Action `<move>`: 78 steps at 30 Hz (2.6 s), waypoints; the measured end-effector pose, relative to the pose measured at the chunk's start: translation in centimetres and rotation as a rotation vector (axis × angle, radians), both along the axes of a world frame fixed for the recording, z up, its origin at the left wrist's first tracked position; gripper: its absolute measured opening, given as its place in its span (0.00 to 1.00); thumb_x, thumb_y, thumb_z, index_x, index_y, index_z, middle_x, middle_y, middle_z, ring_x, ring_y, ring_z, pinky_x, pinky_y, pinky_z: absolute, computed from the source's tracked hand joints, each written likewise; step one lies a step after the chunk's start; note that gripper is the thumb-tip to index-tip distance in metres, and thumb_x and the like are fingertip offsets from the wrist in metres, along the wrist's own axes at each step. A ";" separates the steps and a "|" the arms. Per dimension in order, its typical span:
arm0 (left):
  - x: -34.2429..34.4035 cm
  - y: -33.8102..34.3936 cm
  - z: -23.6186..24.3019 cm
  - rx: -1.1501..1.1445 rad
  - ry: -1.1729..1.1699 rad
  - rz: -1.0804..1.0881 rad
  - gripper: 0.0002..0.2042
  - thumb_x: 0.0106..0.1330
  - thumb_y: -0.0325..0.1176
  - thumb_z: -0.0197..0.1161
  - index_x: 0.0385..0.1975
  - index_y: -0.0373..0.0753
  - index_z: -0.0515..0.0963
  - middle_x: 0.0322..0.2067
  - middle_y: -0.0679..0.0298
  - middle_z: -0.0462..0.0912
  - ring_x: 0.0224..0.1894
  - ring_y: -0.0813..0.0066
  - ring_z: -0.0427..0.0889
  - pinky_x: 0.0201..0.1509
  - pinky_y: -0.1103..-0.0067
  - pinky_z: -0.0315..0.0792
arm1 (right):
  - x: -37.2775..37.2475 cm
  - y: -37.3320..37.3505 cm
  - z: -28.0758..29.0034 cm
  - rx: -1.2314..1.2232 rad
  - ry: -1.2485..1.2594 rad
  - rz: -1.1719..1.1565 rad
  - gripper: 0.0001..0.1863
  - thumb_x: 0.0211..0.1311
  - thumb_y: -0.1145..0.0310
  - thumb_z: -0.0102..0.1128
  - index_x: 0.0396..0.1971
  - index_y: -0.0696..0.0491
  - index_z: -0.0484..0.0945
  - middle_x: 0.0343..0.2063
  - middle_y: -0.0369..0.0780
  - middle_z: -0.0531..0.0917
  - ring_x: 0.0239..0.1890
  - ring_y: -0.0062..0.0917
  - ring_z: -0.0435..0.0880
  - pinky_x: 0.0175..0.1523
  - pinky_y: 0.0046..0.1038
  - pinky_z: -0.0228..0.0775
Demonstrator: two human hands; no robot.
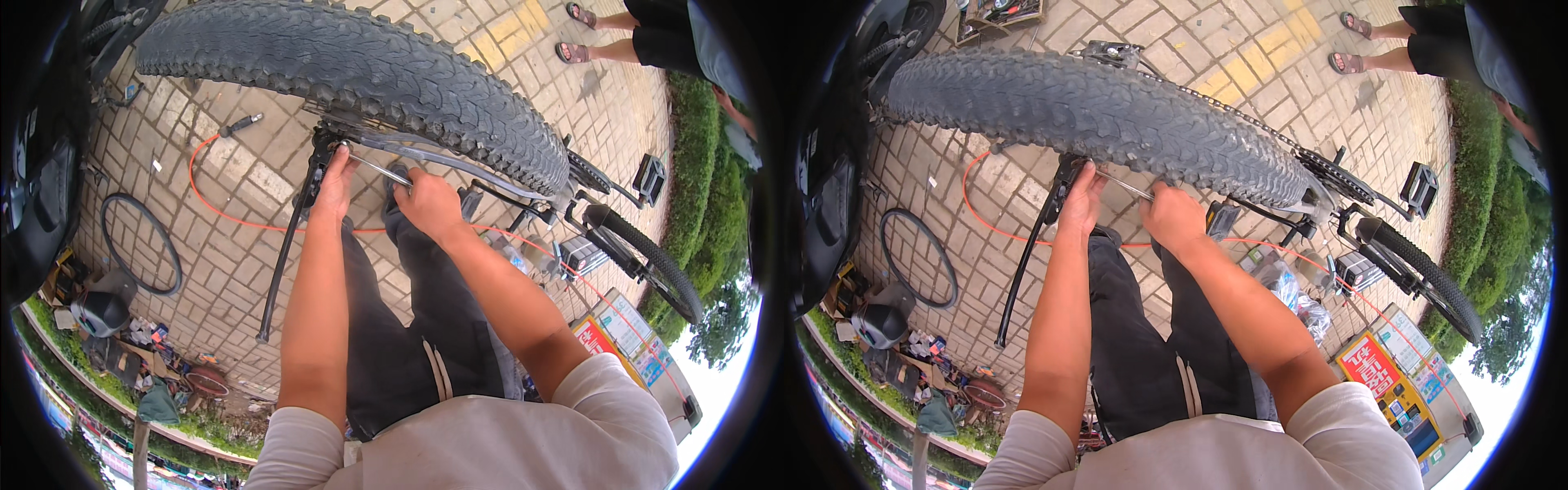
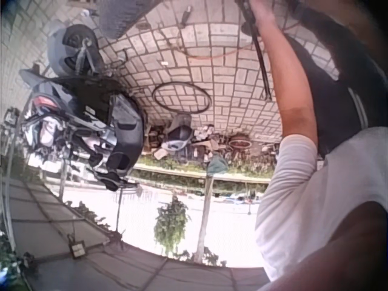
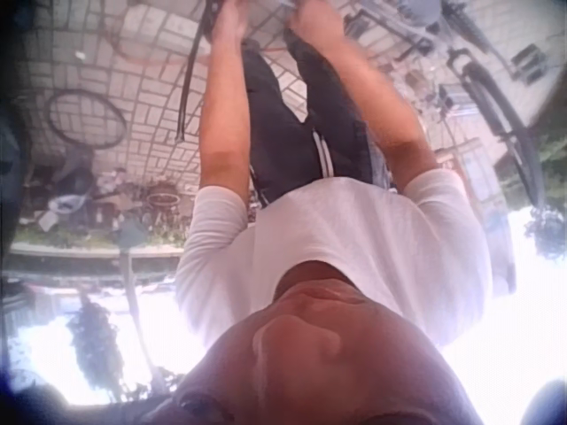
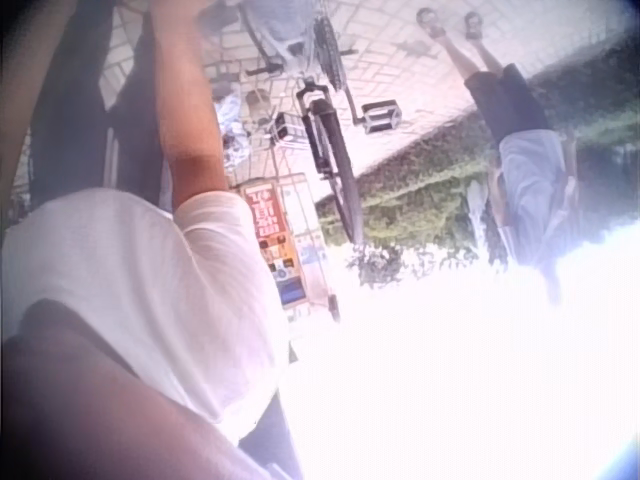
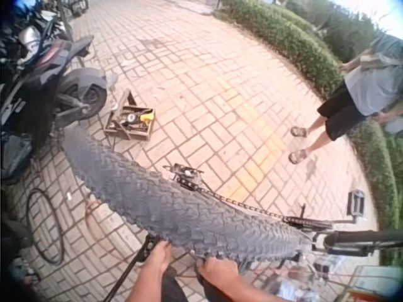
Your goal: The person inflates a bicycle tire using a floor pump, then installs the rear wheel onto the bicycle frame. They align the chain, tighten the axle nuts with a wrench, and adjust the brake cable. The bicycle is finally set upright.
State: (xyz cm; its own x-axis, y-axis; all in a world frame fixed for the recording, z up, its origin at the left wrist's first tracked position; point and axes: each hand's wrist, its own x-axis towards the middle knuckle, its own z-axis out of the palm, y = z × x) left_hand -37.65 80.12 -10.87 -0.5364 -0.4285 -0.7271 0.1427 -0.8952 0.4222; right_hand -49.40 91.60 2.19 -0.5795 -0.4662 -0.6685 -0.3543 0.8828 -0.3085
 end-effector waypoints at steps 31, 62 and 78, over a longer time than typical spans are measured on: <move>-1.3 1.5 0.6 -0.496 -0.682 -0.466 0.24 0.67 0.52 0.53 0.50 0.37 0.76 0.44 0.57 0.82 0.48 0.62 0.79 0.54 0.73 0.68 | -1.3 4.3 -19.7 -0.346 -0.300 -0.140 0.21 0.55 0.52 0.57 0.39 0.54 0.80 0.34 0.45 0.84 0.39 0.39 0.83 0.45 0.37 0.73; 0.6 -0.2 0.2 0.025 0.018 -0.023 0.15 0.62 0.32 0.66 0.48 0.42 0.76 0.45 0.66 0.80 0.48 0.74 0.76 0.57 0.75 0.69 | 0.5 -0.9 1.3 0.108 0.051 -0.033 0.15 0.56 0.59 0.57 0.36 0.56 0.77 0.34 0.51 0.83 0.38 0.48 0.82 0.46 0.44 0.73; -0.4 0.4 0.9 -0.053 -0.088 -0.014 0.17 0.60 0.33 0.67 0.50 0.42 0.75 0.48 0.70 0.78 0.53 0.76 0.73 0.62 0.72 0.64 | -0.9 0.6 -3.6 0.311 0.014 -0.032 0.20 0.51 0.55 0.62 0.38 0.55 0.80 0.36 0.48 0.84 0.42 0.43 0.83 0.48 0.39 0.75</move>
